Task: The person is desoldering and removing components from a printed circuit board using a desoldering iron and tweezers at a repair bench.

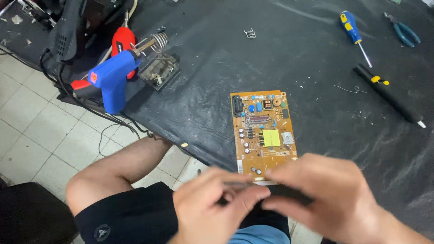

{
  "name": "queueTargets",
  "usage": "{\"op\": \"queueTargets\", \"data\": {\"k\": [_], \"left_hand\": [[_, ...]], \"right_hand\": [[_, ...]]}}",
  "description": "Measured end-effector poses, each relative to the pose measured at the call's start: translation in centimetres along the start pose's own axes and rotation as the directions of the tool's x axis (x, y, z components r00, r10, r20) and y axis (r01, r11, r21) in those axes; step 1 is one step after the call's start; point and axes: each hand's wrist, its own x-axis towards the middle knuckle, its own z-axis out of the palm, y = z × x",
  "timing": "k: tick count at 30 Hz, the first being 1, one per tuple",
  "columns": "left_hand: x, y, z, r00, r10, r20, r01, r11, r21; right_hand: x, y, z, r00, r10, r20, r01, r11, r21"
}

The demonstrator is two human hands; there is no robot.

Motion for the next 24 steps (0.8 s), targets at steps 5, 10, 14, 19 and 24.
{"op": "queueTargets", "data": {"k": [5,10,14,19,24], "left_hand": [[-1.3,0.9,1.7,0.982,0.162,-0.094,-0.153,0.983,0.103],[-1.3,-0.2,2.2,0.98,0.197,-0.008,-0.194,0.968,0.159],[-1.8,-1.6,1.9,0.971,0.238,0.031,-0.24,0.96,0.142],[-0.7,-1.1,0.1,1.0,-0.028,0.008,0.028,0.999,0.046],[-1.8,-3.3,-0.8,0.969,0.049,0.244,-0.055,0.998,0.019]], "right_hand": [[1.2,-0.8,1.0,0.897,-0.43,-0.107,0.406,0.894,-0.186],[1.4,0.7,1.4,0.869,-0.47,-0.153,0.412,0.86,-0.303],[1.5,2.0,0.4,0.884,-0.458,-0.09,0.423,0.868,-0.261],[0.5,5.2,-0.7,0.985,-0.098,-0.143,0.042,0.935,-0.352],[1.1,1.6,1.2,0.982,-0.165,0.087,0.185,0.813,-0.552]]}}
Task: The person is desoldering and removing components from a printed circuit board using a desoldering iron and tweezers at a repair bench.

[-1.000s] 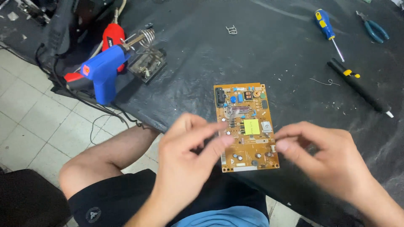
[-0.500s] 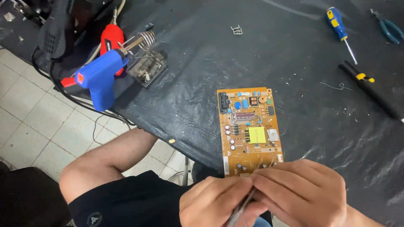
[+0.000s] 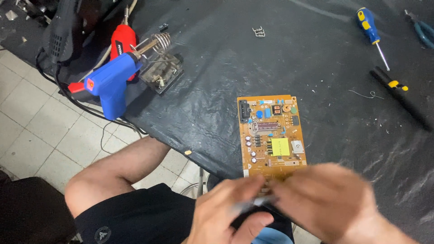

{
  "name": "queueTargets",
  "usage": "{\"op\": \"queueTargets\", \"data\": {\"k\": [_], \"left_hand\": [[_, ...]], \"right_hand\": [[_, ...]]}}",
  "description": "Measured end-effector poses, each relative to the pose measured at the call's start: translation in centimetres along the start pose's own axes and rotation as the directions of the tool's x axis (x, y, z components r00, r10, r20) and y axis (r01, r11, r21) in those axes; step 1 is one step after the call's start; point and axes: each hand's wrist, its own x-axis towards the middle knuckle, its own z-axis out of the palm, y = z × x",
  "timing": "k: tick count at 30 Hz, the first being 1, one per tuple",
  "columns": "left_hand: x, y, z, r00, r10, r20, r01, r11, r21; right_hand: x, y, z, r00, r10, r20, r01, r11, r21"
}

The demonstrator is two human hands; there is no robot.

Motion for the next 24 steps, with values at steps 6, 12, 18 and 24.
{"op": "queueTargets", "data": {"k": [6,12,18,24], "left_hand": [[2.1,-2.7,-0.9,0.961,0.068,-0.269,-0.046,0.995,0.088],[5.4,-4.1,-2.7,0.931,0.223,-0.29,-0.118,0.934,0.338],[2.6,-3.2,-2.9,0.921,0.008,-0.39,0.061,0.985,0.164],[1.6,-2.0,-4.2,0.882,-0.077,-0.465,0.126,0.989,0.075]], "right_hand": [[0.9,3.3,1.9,0.999,0.049,-0.01,-0.045,0.975,0.218],[6.4,9.1,3.3,0.791,0.119,0.6,-0.418,0.822,0.387],[8.8,8.3,1.9,0.708,0.153,0.689,-0.473,0.827,0.303],[8.6,7.7,-2.3,0.932,0.153,0.329,-0.24,0.939,0.244]]}}
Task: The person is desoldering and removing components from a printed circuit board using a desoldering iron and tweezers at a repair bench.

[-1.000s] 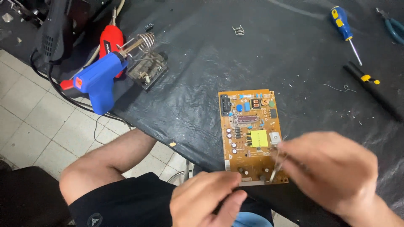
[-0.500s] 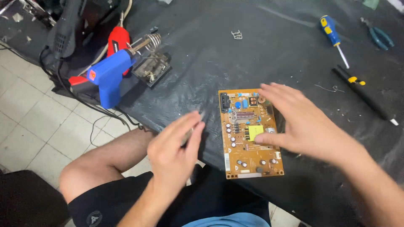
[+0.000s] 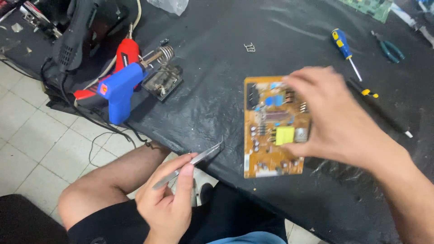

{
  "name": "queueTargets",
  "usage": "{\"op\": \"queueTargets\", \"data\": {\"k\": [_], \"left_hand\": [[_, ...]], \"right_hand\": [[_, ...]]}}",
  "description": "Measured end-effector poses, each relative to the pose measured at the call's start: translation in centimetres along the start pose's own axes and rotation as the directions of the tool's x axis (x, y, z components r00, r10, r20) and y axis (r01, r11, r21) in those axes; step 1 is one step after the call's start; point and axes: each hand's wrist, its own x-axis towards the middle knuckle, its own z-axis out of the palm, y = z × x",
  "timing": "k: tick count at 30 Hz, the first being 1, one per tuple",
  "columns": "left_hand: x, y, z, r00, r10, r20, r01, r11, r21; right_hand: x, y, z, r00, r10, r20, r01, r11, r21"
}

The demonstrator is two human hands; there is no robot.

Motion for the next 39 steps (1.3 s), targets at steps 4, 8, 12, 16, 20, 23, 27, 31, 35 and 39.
{"op": "queueTargets", "data": {"k": [4,8,12,16,20,23,27,31,35,39], "left_hand": [[0.2,0.5,-0.3,1.0,0.002,-0.013,-0.002,1.0,-0.031],[-0.3,0.2,-0.1,0.999,0.006,-0.037,-0.007,0.999,-0.049],[-0.3,-0.8,-0.5,0.999,-0.031,-0.019,0.031,1.0,-0.004],[0.6,-1.0,1.5,0.988,-0.147,0.047,0.152,0.979,-0.133],[0.2,0.0,1.4,0.998,-0.015,-0.054,0.012,0.997,-0.071],[-0.4,-1.6,1.4,0.993,-0.11,-0.05,0.101,0.982,-0.16],[-0.4,-2.4,1.7,0.976,-0.206,-0.069,0.178,0.939,-0.293],[-0.5,-3.3,1.4,0.971,-0.232,-0.057,0.205,0.933,-0.296],[-0.4,-3.1,1.2,0.964,-0.264,-0.043,0.241,0.927,-0.286],[-0.8,-3.3,0.7,0.95,-0.309,-0.046,0.277,0.902,-0.331]], "right_hand": [[-4.3,2.4,0.2,0.798,-0.339,-0.498,0.112,0.896,-0.431],[-6.3,1.6,3.1,0.774,-0.447,-0.448,0.197,0.843,-0.501],[-6.9,2.1,5.6,0.66,-0.341,-0.669,0.151,0.933,-0.327],[3.9,14.2,6.8,0.809,0.25,-0.532,-0.193,0.968,0.16],[6.6,8.3,4.5,0.865,0.078,-0.496,-0.036,0.995,0.095],[9.5,8.1,3.0,0.941,0.103,-0.323,-0.05,0.984,0.168],[13.3,8.6,1.9,0.921,0.313,0.231,-0.334,0.941,0.059],[14.7,7.9,1.5,0.851,0.381,0.361,-0.408,0.913,-0.002],[15.7,8.3,1.4,0.831,0.39,0.397,-0.419,0.908,-0.014],[14.5,7.5,-0.3,0.838,0.427,0.339,-0.482,0.871,0.095]]}}
